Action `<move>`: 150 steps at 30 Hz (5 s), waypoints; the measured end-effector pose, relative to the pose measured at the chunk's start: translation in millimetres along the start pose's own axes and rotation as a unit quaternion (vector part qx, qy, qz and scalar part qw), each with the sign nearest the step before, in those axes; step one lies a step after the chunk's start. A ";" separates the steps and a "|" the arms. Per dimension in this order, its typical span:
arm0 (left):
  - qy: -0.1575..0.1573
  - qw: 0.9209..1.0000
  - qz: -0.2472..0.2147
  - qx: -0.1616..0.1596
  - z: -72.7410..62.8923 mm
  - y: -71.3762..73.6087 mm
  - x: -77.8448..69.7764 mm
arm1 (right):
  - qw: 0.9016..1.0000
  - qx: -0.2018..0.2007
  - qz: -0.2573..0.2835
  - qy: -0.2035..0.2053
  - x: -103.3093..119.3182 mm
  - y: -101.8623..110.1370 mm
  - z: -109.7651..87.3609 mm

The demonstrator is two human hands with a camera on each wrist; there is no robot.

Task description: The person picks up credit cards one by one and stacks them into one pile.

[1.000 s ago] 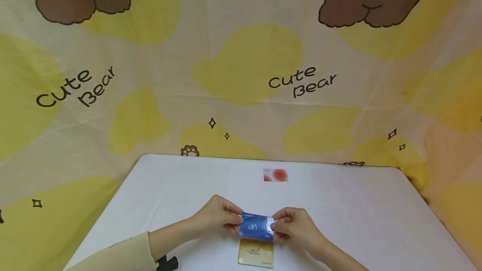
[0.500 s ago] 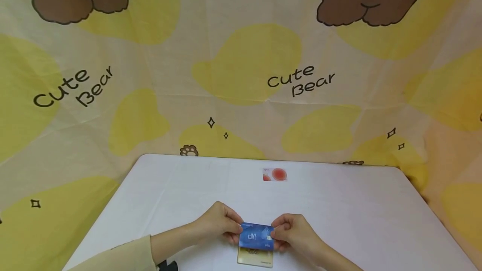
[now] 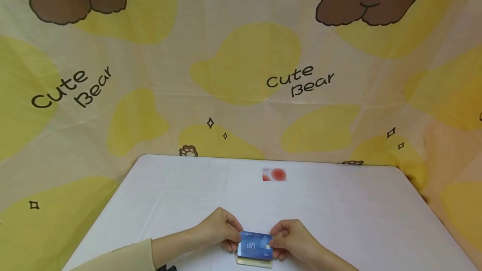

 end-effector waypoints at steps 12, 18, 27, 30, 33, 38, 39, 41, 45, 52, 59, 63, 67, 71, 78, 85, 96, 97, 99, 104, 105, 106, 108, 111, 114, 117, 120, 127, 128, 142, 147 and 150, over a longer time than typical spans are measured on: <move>0.009 1.000 0.021 -0.006 -2.3 -6.4 4.3 | 0.998 -0.024 -0.056 -0.033 -6.8 -0.4 1.2; 0.015 0.999 0.034 -0.009 -2.7 -6.5 3.7 | 0.996 -0.020 -0.077 -0.037 -5.7 -0.6 3.0; 0.013 0.998 0.053 -0.008 -1.8 -7.8 3.4 | 0.993 -0.016 -0.112 -0.029 -0.6 -4.7 3.7; 0.013 0.998 0.061 -0.012 -2.7 -8.5 1.8 | 0.993 -0.016 -0.116 -0.025 0.0 -5.2 3.4; 0.014 0.997 0.069 -0.017 -3.8 -8.8 0.2 | 0.993 -0.016 -0.118 -0.025 0.1 -5.3 3.2; 0.014 0.997 0.073 -0.016 -3.8 -9.3 -0.9 | 0.992 -0.015 -0.120 -0.023 1.7 -5.5 2.6; 0.015 0.997 0.071 -0.015 -3.6 -9.4 -0.6 | 0.992 -0.015 -0.119 -0.022 2.1 -5.4 2.5; 0.018 0.997 0.069 -0.012 -3.2 -9.3 0.1 | 0.993 -0.013 -0.117 -0.021 2.3 -5.5 2.8; 0.020 0.998 0.067 -0.010 -2.6 -8.4 1.1 | 0.993 -0.011 -0.114 -0.020 2.2 -4.8 3.6; 0.022 0.998 0.060 -0.006 -2.4 -8.7 1.6 | 0.993 -0.009 -0.115 -0.020 1.3 -4.1 3.5; 0.019 0.998 0.058 -0.005 -0.6 -8.9 1.3 | 0.993 -0.011 -0.115 -0.024 0.1 -3.3 2.7; 0.017 0.998 0.060 -0.005 0.7 -9.1 1.6 | 0.993 -0.011 -0.113 -0.026 -0.1 -3.5 2.1; 0.018 0.998 0.058 -0.002 0.5 -9.5 1.9 | 0.993 -0.011 -0.112 -0.026 0.9 -3.9 1.7; 0.019 0.998 0.056 0.001 0.1 -9.4 1.1 | 0.993 -0.009 -0.115 -0.023 1.9 -4.7 1.7; 0.005 0.996 0.093 -0.004 0.7 2.4 -14.8 | 0.988 -0.012 -0.156 -0.013 11.0 -0.2 1.9; -0.017 0.991 0.131 -0.022 1.4 16.9 -43.3 | 0.979 -0.035 -0.200 0.005 31.4 8.9 -0.7; -0.061 0.986 0.155 -0.024 5.2 25.9 -73.2 | 0.976 -0.056 -0.210 0.020 55.3 21.5 -2.2; -0.065 0.985 0.157 -0.026 6.0 26.6 -75.1 | 0.975 -0.060 -0.211 0.021 57.0 22.9 -2.2; -0.073 0.983 0.163 -0.030 8.4 28.4 -78.0 | 0.974 -0.070 -0.215 0.020 59.5 26.3 -2.1; -0.098 0.978 0.183 -0.032 13.9 29.9 -85.1 | 0.970 -0.091 -0.223 0.013 63.4 36.4 -2.1; -0.102 0.977 0.187 -0.033 14.5 30.0 -86.5 | 0.970 -0.093 -0.224 0.014 64.6 37.7 -2.3; -0.106 0.976 0.187 -0.033 15.2 30.1 -88.0 | 0.970 -0.094 -0.225 0.016 65.9 38.8 -2.6; -0.115 0.976 0.184 -0.036 16.6 31.3 -90.7 | 0.970 -0.093 -0.225 0.023 68.5 40.7 -3.4; -0.126 0.975 0.177 -0.046 19.6 35.3 -94.3 | 0.969 -0.096 -0.225 0.034 73.3 43.8 -4.1; -0.135 0.974 0.173 -0.057 24.0 41.0 -96.2 | 0.968 -0.104 -0.226 0.038 76.4 48.1 -3.4; -0.142 0.973 0.170 -0.068 28.8 46.4 -96.8 | 0.966 -0.116 -0.229 0.042 79.7 52.1 -1.7; -0.145 0.972 0.168 -0.073 34.5 49.8 -96.1 | 0.964 -0.127 -0.230 0.044 81.8 57.1 0.2; -0.156 0.970 0.170 -0.079 46.7 52.0 -97.7 | 0.958 -0.151 -0.238 0.051 84.1 70.0 3.4; -0.160 0.969 0.169 -0.080 48.1 52.3 -98.9 | 0.957 -0.154 -0.239 0.052 84.2 72.3 4.2; -0.156 0.961 0.197 -0.117 69.3 63.0 -103.3 | 0.945 -0.175 -0.263 0.085 90.0 100.5 18.1; -0.157 0.951 0.230 -0.131 78.9 59.3 -104.1 | 0.943 -0.181 -0.264 0.093 90.2 110.7 22.2; -0.154 0.949 0.237 -0.138 84.2 58.9 -103.1 | 0.944 -0.183 -0.259 0.091 86.8 117.5 25.8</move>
Point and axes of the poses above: each hand's wrist, its own z-axis towards the middle knuckle, its own y-axis out of the back of the hand, x = y × z, the point moved 10 cm from there along z, towards the middle knuckle, and after that the axes turned 12 degrees about x, right-handed, at the moved point
